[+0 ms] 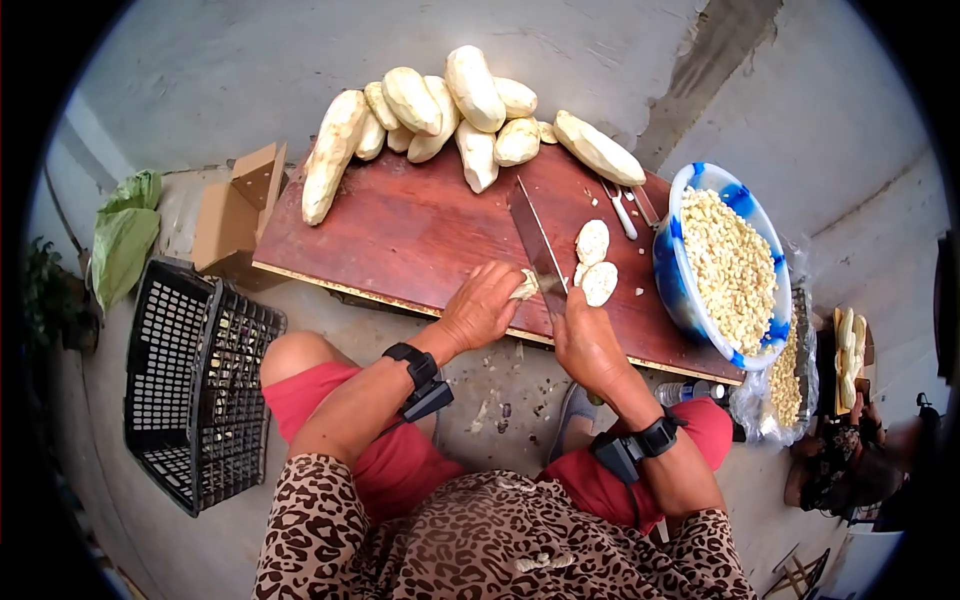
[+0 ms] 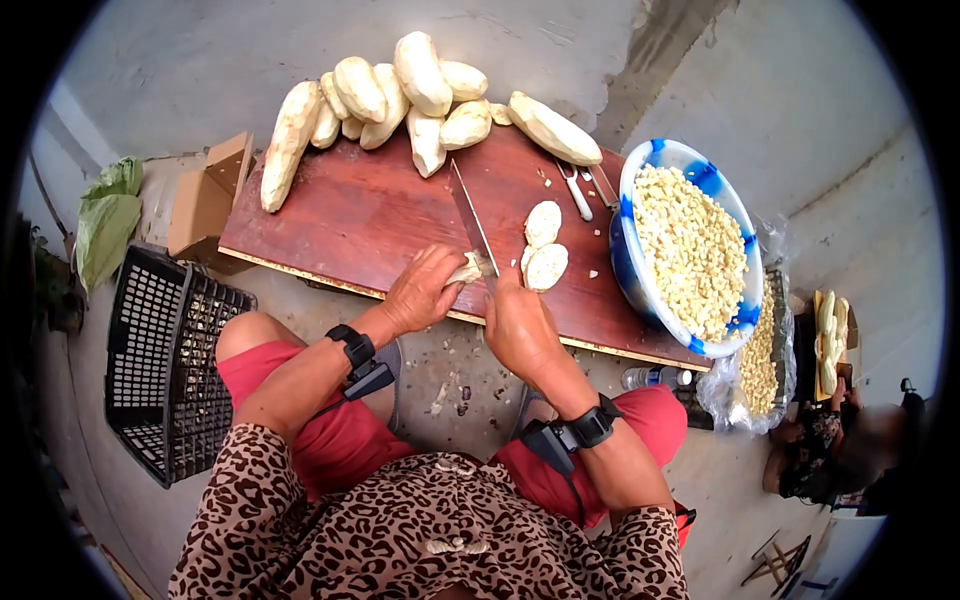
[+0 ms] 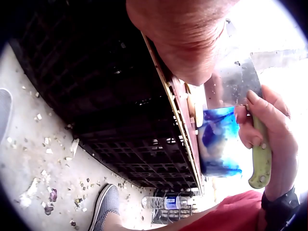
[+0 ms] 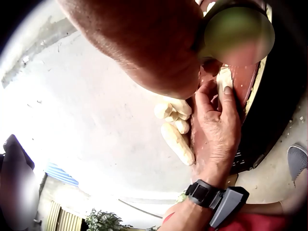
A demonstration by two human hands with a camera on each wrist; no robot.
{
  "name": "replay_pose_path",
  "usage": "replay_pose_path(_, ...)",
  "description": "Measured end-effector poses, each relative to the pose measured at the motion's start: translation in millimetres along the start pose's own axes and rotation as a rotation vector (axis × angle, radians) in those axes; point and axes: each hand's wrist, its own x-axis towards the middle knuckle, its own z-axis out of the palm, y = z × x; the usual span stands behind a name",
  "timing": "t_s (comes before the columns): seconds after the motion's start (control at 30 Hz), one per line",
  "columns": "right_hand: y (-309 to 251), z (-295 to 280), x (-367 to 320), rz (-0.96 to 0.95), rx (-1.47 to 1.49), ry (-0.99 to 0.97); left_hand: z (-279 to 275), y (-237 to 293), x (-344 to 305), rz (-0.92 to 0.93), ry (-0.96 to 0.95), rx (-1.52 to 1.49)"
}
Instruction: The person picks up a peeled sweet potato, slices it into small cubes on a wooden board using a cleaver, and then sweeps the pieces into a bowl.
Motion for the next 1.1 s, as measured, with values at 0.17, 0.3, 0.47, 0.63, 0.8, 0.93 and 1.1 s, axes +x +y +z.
replay_pose_path(0.17,-1.8,-3.0,-9.2,0.014,-0.017,-0.095,2.4,-3.9,-1.3,0.041,0.013,0.005)
replay_pose_path(0.3,-5.5,-4.2,-7.5,0.033,-0.063,-0.146,3.1,-6.1,-1.4,0.045,0.012,-0.004)
replay_pose_path(0.47,6.8,20.3,4.8,-0.022,-0.033,-0.083,1.7,-5.2,-1.2,0.031,-0.018,0.004)
replay_pose_path(0.63,15.6,30.9,15.5,-0.036,0.000,-0.014,-0.4,-4.9,-1.7,0.019,-0.012,-0.028)
replay_pose_path(0.8,4.3,18.9,5.8,-0.073,0.003,0.056,-1.9,1.7,-1.0,-0.020,0.046,-0.099)
replay_pose_path(0.93,-7.6,4.1,-4.8,-0.031,-0.015,-0.015,-1.2,-1.7,-2.9,-0.025,0.036,-0.067)
replay_pose_path(1.1,-8.2,2.4,-11.0,0.009,-0.039,-0.108,0.0,-5.3,-2.6,0.021,0.013,-0.038)
